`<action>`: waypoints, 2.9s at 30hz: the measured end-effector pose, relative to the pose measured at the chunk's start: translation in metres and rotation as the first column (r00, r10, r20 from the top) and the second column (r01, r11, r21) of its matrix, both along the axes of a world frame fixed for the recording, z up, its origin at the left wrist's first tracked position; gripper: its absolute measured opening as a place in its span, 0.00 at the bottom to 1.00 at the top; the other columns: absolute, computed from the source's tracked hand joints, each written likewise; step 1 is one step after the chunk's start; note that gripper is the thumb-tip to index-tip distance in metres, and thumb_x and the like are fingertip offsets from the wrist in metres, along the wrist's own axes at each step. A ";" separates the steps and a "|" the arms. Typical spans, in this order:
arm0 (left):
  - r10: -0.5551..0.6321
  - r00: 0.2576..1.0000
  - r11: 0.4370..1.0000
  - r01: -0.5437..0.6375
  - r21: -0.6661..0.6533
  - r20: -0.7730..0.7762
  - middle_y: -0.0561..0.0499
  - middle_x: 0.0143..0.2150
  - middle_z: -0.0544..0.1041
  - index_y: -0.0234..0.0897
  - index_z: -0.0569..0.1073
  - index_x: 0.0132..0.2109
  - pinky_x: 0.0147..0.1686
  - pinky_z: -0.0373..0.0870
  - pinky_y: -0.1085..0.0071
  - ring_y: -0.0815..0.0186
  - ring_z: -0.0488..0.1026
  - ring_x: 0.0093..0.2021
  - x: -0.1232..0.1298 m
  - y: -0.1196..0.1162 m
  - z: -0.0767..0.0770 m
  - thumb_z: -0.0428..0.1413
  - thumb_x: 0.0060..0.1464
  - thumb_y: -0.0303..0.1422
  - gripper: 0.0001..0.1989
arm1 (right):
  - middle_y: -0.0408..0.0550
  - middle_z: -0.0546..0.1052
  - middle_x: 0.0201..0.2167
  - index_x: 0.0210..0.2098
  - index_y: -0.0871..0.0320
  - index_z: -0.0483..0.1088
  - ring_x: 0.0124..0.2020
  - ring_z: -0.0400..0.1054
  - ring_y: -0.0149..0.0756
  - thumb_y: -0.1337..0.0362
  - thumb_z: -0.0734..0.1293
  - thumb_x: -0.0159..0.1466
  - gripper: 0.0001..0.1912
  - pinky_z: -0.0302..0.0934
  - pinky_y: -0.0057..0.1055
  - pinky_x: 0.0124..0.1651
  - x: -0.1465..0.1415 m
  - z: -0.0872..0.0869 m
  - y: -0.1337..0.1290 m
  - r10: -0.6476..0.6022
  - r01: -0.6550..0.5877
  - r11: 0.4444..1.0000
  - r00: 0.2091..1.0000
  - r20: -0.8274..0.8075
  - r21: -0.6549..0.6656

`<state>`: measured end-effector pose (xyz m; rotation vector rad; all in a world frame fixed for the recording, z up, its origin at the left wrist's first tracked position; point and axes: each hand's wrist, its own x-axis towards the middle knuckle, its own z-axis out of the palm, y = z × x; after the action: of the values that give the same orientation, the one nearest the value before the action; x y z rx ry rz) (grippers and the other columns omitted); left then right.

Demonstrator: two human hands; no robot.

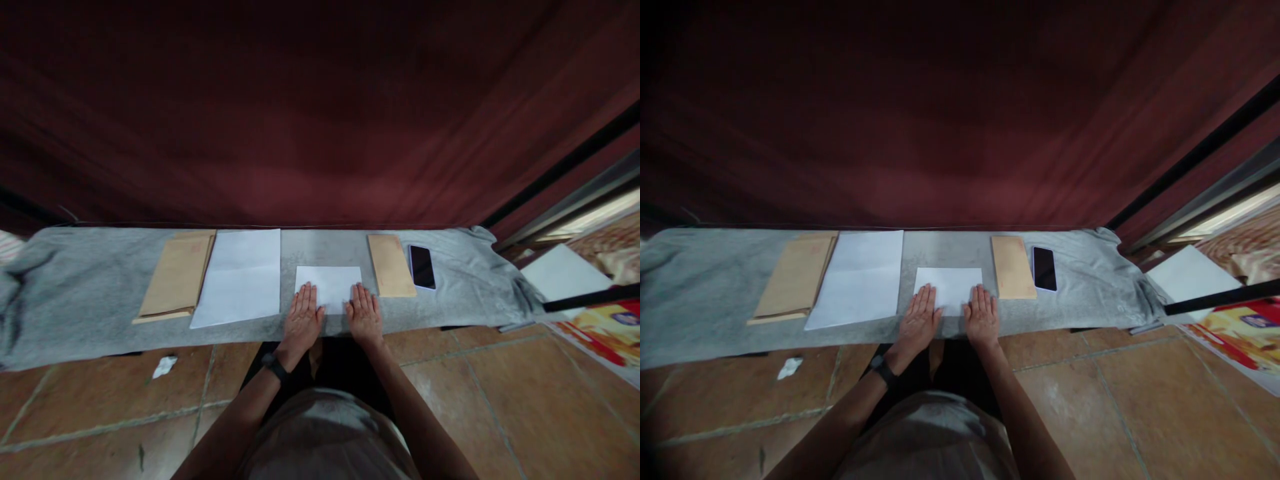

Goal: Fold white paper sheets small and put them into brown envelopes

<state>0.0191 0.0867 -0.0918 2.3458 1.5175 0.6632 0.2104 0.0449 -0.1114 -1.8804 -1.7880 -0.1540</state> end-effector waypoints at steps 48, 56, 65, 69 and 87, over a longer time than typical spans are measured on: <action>0.066 0.963 0.996 -0.046 0.082 -0.262 0.34 0.74 0.54 0.22 0.54 0.72 0.72 0.49 0.53 0.54 0.47 0.75 0.021 0.057 -0.003 0.39 0.70 0.45 0.35 | 0.62 0.61 0.70 0.71 0.69 0.54 0.71 0.53 0.49 0.56 0.53 0.76 0.30 0.48 0.48 0.70 0.002 0.004 0.054 0.038 -0.022 0.993 0.990 0.139 -0.113; 0.147 0.956 0.988 -0.127 0.092 -0.255 0.34 0.74 0.55 0.22 0.54 0.72 0.71 0.52 0.51 0.52 0.47 0.75 0.011 0.054 -0.006 0.39 0.69 0.42 0.33 | 0.63 0.62 0.69 0.70 0.69 0.56 0.69 0.56 0.51 0.57 0.54 0.76 0.29 0.48 0.52 0.69 -0.001 0.006 0.055 0.017 -0.004 0.994 0.992 0.123 -0.106; 0.125 0.952 0.991 -0.109 0.073 -0.278 0.36 0.75 0.52 0.31 0.57 0.72 0.71 0.52 0.49 0.50 0.46 0.75 0.012 0.054 -0.001 0.43 0.69 0.39 0.30 | 0.57 0.63 0.69 0.68 0.61 0.62 0.70 0.56 0.48 0.59 0.55 0.75 0.25 0.45 0.51 0.71 -0.038 0.012 0.070 0.149 -0.135 0.977 0.986 0.079 -0.166; 0.130 0.955 0.991 -0.116 0.068 -0.265 0.37 0.75 0.52 0.32 0.57 0.72 0.71 0.51 0.49 0.51 0.46 0.75 0.012 0.054 -0.001 0.44 0.69 0.40 0.30 | 0.57 0.61 0.70 0.70 0.61 0.59 0.70 0.55 0.48 0.59 0.55 0.75 0.26 0.45 0.50 0.71 -0.031 0.010 0.067 0.136 -0.119 0.978 0.986 0.094 -0.170; -0.242 0.923 0.956 0.279 0.086 -0.298 0.42 0.75 0.53 0.32 0.57 0.72 0.74 0.43 0.54 0.57 0.45 0.76 0.018 0.028 0.016 0.42 0.70 0.41 0.29 | 0.63 0.60 0.70 0.71 0.65 0.54 0.70 0.54 0.50 0.56 0.54 0.75 0.30 0.47 0.51 0.69 0.003 0.003 0.048 0.061 -0.044 0.991 0.989 0.138 -0.126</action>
<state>0.0367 0.1144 -0.0760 2.7749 1.2578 0.3784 0.2137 0.0926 -0.1087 -1.9472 -1.9815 -0.1659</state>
